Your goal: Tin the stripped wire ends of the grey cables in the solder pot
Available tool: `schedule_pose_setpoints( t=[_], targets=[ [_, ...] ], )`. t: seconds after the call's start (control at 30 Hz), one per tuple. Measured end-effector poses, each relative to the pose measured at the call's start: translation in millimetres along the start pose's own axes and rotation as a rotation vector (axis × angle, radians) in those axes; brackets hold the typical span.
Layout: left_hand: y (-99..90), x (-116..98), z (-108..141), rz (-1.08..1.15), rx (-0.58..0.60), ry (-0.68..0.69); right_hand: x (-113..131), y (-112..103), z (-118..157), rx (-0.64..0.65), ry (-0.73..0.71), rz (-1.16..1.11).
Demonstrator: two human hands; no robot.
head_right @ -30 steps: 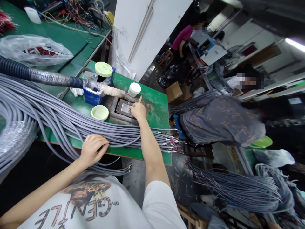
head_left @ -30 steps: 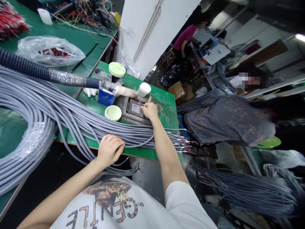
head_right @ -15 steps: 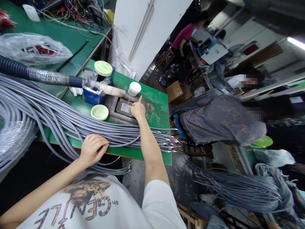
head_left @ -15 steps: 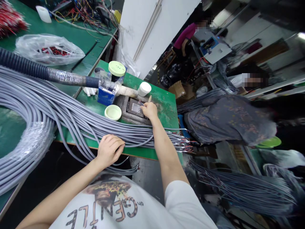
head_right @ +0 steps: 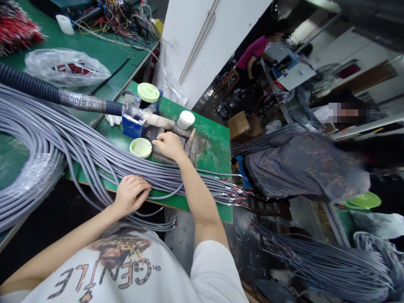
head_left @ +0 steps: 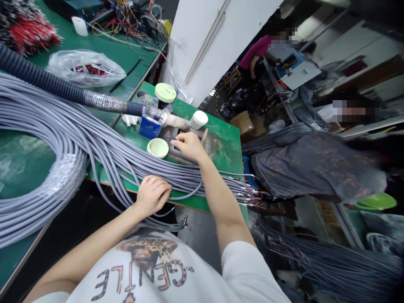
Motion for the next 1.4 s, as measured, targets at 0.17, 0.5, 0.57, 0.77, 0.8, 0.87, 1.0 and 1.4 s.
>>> schedule_pose_setpoints(
  t=[0.17,0.5,0.57,0.77,0.8,0.87,1.0,1.4],
  targets=[
    [0.0,0,-1,-0.002,0.014,-0.008,12,24,-15,0.12,0.021,0.177],
    [-2.1,-3,0,-0.011,-0.022,0.015,18,40,-25,0.219,0.071,0.359],
    [-1.6,-2,0,-0.012,-0.022,0.007,19,29,-22,0.189,0.061,0.346],
    [-0.6,-1,1,-0.008,-0.02,0.009,-23,-21,-1,0.02,0.161,0.352],
    [-0.7,-1,1,-0.01,-0.022,0.012,-35,-27,3,0.007,0.214,0.367],
    [-1.1,-1,1,-0.015,-0.027,0.017,-59,-32,9,-0.003,0.324,0.397],
    [-1.8,-1,1,-0.021,-0.033,0.028,-90,-25,12,0.01,0.455,0.416],
    [-0.8,-1,1,-0.016,-0.019,0.021,-105,-5,5,0.102,0.516,0.402]
  ],
)
Point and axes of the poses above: each hand's wrist, its own z-axis away from the middle knuckle, its own y-axis out of the palm, x = y × z, the point moved 4 cm from there along -z, towards the middle knuckle, and after that the axes turned 11 degrees about -y, right-handed, at the moved point
